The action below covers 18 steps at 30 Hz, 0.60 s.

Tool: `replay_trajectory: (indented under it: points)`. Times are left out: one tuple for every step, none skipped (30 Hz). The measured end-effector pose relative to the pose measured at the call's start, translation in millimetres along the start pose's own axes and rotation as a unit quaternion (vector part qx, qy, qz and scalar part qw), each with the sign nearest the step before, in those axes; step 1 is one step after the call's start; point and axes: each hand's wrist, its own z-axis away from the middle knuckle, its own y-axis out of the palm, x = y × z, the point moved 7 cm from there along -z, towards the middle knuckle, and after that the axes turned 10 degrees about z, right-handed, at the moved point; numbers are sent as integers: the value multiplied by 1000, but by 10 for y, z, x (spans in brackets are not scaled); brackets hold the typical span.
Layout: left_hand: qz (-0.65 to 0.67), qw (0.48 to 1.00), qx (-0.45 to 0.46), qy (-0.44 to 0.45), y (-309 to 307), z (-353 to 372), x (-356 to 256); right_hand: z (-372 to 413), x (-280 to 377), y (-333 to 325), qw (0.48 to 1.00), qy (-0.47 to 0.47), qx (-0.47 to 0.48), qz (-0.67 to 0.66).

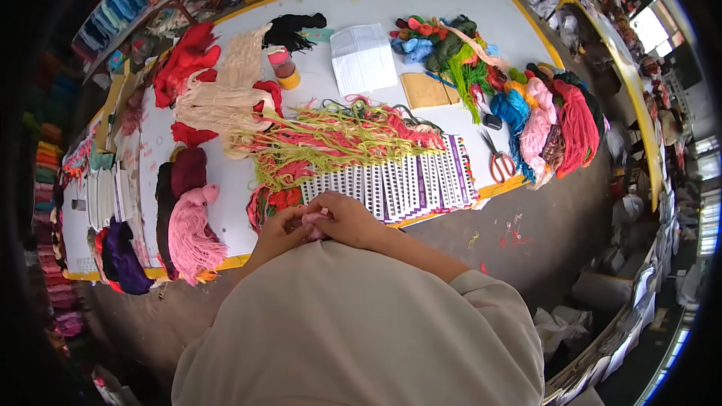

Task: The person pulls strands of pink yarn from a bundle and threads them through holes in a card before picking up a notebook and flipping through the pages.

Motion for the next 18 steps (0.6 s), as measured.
replay_trajectory:
  points:
    - [-5,1000,2,5,-9,-7,18,3,10,-3,1000,0,1,0]
    - [-11,1000,3,10,-15,-8,31,9,44,-20,1000,-11,-5,12]
    - [-10,1000,3,10,-7,3,7,14,70,-31,999,-23,-11,23]
    - [9,1000,4,7,10,15,-25,15,64,-25,999,-23,-10,23]
    - [28,1000,6,4,29,26,-49,19,92,-32,998,-51,-21,18]
    - [28,1000,5,4,42,35,-58,27,126,-41,996,-79,-32,13]
    - [52,999,0,14,46,43,-77,30,138,-38,996,-80,-32,13]
    - [75,997,-6,24,46,51,-97,37,176,-42,995,-93,-35,11]
    - [75,997,-6,24,51,59,-109,44,206,-44,994,-107,-38,9]
    - [52,998,-19,40,37,66,-145,41,197,-46,993,-107,-38,9]
    - [29,997,-31,57,22,72,-176,37,183,-29,993,-110,-24,32]
    - [28,997,-31,57,21,71,-174,36,176,-9,992,-113,-9,56]
    - [12,998,-26,57,29,66,-164,45,190,-7,992,-113,-10,56]
    - [-4,998,-20,56,35,60,-151,54,187,-5,994,-94,-7,47]
    - [-5,998,-20,57,16,45,-116,61,174,-1,996,-75,-5,39]
    - [-14,998,-14,55,-4,23,-71,65,171,6,996,-75,-5,40]
    - [-23,998,-8,53,-13,10,-35,79,222,-12,988,-119,-33,91]
    - [-23,998,-8,53,-8,9,-49,98,273,-27,975,-162,-61,142]
